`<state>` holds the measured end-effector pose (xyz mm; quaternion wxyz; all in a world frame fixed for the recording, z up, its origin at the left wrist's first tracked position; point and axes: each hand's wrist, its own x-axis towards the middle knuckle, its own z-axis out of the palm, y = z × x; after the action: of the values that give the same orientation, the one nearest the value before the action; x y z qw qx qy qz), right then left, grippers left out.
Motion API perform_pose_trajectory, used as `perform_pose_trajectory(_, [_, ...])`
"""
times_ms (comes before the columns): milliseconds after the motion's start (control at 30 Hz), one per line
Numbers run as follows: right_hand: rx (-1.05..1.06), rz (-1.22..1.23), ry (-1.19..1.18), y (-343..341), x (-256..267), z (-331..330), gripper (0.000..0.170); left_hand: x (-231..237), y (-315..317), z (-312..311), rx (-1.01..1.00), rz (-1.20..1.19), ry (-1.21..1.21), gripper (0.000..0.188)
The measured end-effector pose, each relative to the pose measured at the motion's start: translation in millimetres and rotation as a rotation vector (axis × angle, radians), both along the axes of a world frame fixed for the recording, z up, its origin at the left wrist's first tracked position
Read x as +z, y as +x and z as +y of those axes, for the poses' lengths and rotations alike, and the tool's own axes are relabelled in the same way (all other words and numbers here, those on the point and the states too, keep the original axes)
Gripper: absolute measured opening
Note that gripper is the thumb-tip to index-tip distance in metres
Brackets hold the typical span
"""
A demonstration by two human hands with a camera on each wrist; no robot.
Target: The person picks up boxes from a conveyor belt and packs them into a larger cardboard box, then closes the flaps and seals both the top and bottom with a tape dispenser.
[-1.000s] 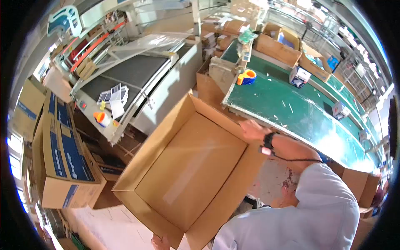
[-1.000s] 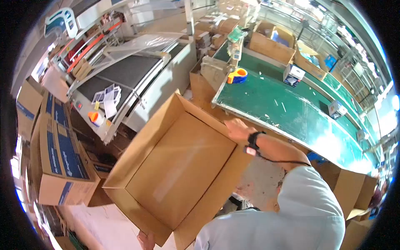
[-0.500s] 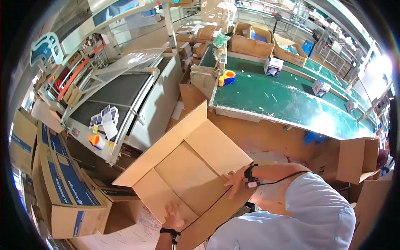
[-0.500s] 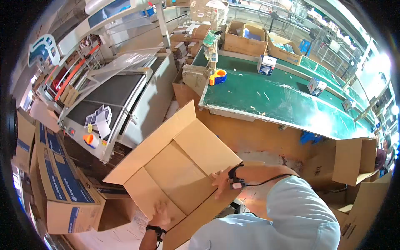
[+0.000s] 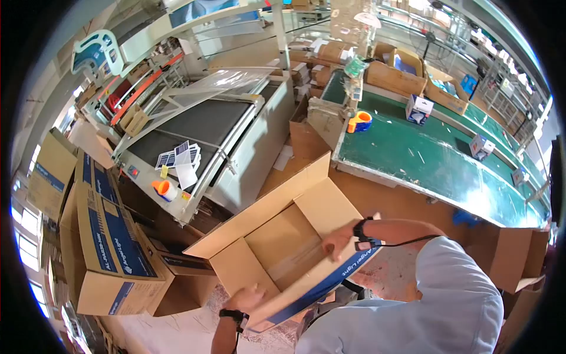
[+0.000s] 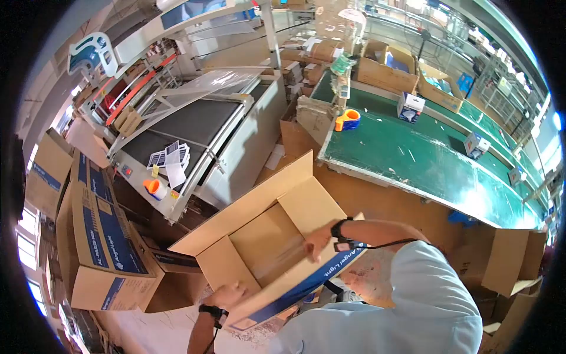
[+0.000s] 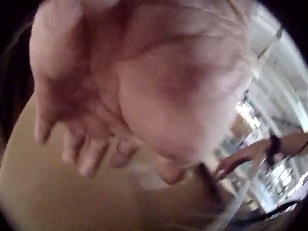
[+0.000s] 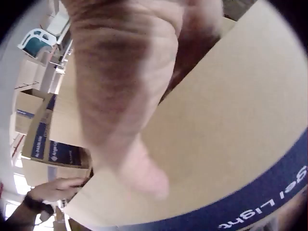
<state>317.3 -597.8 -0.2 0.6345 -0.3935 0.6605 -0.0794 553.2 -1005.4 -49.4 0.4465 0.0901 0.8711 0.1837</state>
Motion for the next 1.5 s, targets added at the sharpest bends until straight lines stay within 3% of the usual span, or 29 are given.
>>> perform_pose_trajectory(33, [0.009,0.195,0.043,-9,27,-13,0.101,10,-11,-2,0.098,0.091,0.038,0.084])
perform_pose_trajectory(100, [-0.206,0.713,-0.088,-12,-42,-4,0.092,52,9,6,0.624,0.577,0.164,0.080])
perform_pose_trajectory(133, [-0.236,0.908,-0.047,-2,-63,-6,0.098,58,22,20,0.564,0.672,0.156,0.082])
perform_pose_trajectory(200, [-0.265,0.827,-0.047,-6,-72,-12,0.100,56,49,87,0.438,0.855,0.133,0.085])
perform_pose_trajectory(267, [-0.223,0.734,-0.010,-8,-69,-9,0.099,15,75,151,0.369,0.701,0.010,0.090])
perform_pose_trajectory(367, [-0.172,0.788,-0.249,-18,-40,-9,0.090,-54,97,191,0.291,0.610,-0.026,0.098])
perform_pose_trajectory(433, [-0.183,1.102,-0.799,-50,14,-21,0.082,-86,99,196,0.299,0.680,-0.045,0.104])
perform_pose_trajectory(500, [-0.250,1.378,-1.010,-85,75,-37,0.078,-85,102,189,0.307,0.616,-0.037,0.104])
perform_pose_trajectory(567, [-0.335,1.421,-0.865,-113,93,-41,0.084,-71,99,187,0.339,0.564,0.019,0.102])
perform_pose_trajectory(667, [-0.294,1.144,-0.448,-101,72,-25,0.093,-49,95,188,0.378,0.506,0.054,0.097])
perform_pose_trajectory(767, [-0.241,0.969,-0.352,-56,62,12,0.107,-45,96,191,0.406,0.479,0.047,0.094])
perform_pose_trajectory(833, [-0.102,1.046,-0.396,-13,-15,56,0.113,-39,94,191,0.409,0.469,0.036,0.093])
perform_pose_trajectory(900, [-0.031,0.847,-0.316,16,-37,65,0.119,-21,85,193,0.459,0.440,0.044,0.087])
perform_pose_trajectory(967, [-0.092,0.909,-0.389,21,-62,69,0.119,-24,80,189,0.480,0.396,0.005,0.086])
perform_pose_trajectory(1100, [-0.193,0.920,-0.462,31,-85,77,0.121,-16,39,174,0.529,0.692,-0.095,0.092])
perform_pose_trajectory(1200, [-0.192,0.905,-0.441,33,-84,80,0.117,-23,-12,167,0.544,0.727,-0.198,0.098])
perform_pose_trajectory(1300, [-0.213,0.872,-0.461,34,-74,82,0.107,-40,-36,162,0.537,0.613,-0.103,0.104])
perform_pose_trajectory(1433, [-0.115,0.631,-0.485,-38,-87,90,0.093,-58,-35,156,0.540,0.554,-0.204,0.101])
perform_pose_trajectory(1467, [-0.120,0.775,-0.710,-59,-95,90,0.088,-55,-38,159,0.527,0.519,-0.258,0.098])
perform_pose_trajectory(1500, [-0.166,0.854,-0.725,-75,-104,86,0.084,-55,-36,158,0.505,0.564,-0.265,0.098])
